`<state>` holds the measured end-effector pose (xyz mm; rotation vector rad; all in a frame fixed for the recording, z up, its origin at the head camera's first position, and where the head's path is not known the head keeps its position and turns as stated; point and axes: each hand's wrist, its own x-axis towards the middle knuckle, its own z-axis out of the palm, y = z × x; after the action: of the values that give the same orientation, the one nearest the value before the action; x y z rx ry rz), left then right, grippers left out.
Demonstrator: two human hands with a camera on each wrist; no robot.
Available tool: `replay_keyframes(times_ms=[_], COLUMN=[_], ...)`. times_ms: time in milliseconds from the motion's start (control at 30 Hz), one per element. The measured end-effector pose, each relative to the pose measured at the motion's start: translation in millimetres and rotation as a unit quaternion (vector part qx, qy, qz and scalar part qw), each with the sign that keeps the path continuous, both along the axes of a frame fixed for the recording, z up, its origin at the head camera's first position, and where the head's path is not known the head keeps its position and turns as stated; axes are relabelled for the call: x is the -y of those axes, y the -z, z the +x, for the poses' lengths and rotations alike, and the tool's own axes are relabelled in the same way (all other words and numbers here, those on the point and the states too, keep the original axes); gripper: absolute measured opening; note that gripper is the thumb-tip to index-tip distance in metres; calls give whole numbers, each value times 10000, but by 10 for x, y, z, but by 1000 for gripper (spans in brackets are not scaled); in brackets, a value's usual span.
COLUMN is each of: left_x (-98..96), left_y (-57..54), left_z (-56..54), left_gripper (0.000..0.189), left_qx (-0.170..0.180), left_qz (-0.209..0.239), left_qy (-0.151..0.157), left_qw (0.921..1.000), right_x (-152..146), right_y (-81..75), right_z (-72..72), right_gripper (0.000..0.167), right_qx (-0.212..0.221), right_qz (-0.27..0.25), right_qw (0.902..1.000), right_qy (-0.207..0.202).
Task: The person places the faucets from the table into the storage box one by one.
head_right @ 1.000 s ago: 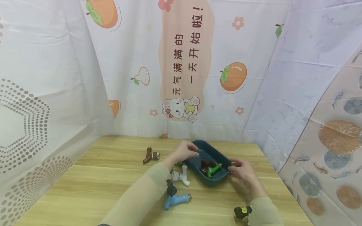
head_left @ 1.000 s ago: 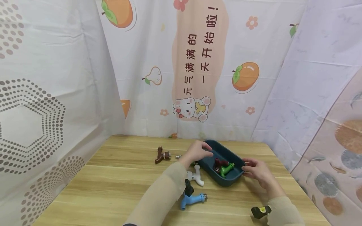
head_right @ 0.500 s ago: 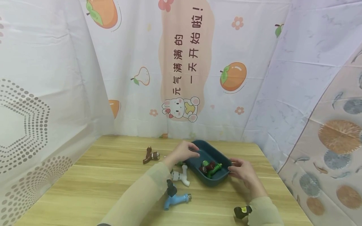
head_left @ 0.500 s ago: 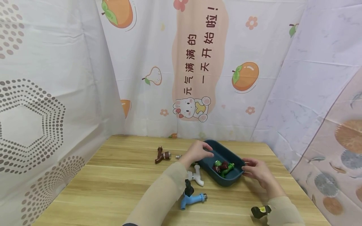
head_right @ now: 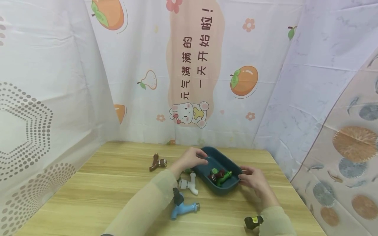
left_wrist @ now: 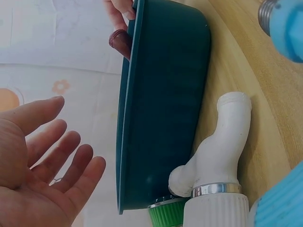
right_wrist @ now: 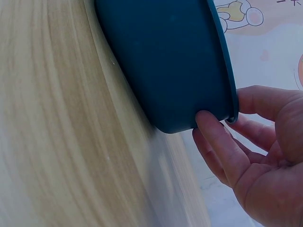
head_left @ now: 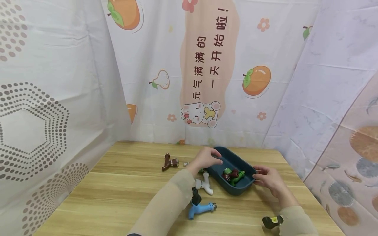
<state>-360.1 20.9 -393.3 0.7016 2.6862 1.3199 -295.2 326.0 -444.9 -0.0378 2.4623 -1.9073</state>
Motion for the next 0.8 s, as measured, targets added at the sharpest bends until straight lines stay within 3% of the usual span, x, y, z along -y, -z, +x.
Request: replay_keyframes(times_ms=[800], left_x=[216], left_y=[3], left_z=[44], left_gripper=[25], left_qx=[-177], left_qz=[109], left_qy=[219], left_qw=[9995], right_x=[8], right_y=[6], right_z=[-5], right_gripper=[55], right_qx=[34], right_qz=[-84], right_qw=[10000], right_qy=[40])
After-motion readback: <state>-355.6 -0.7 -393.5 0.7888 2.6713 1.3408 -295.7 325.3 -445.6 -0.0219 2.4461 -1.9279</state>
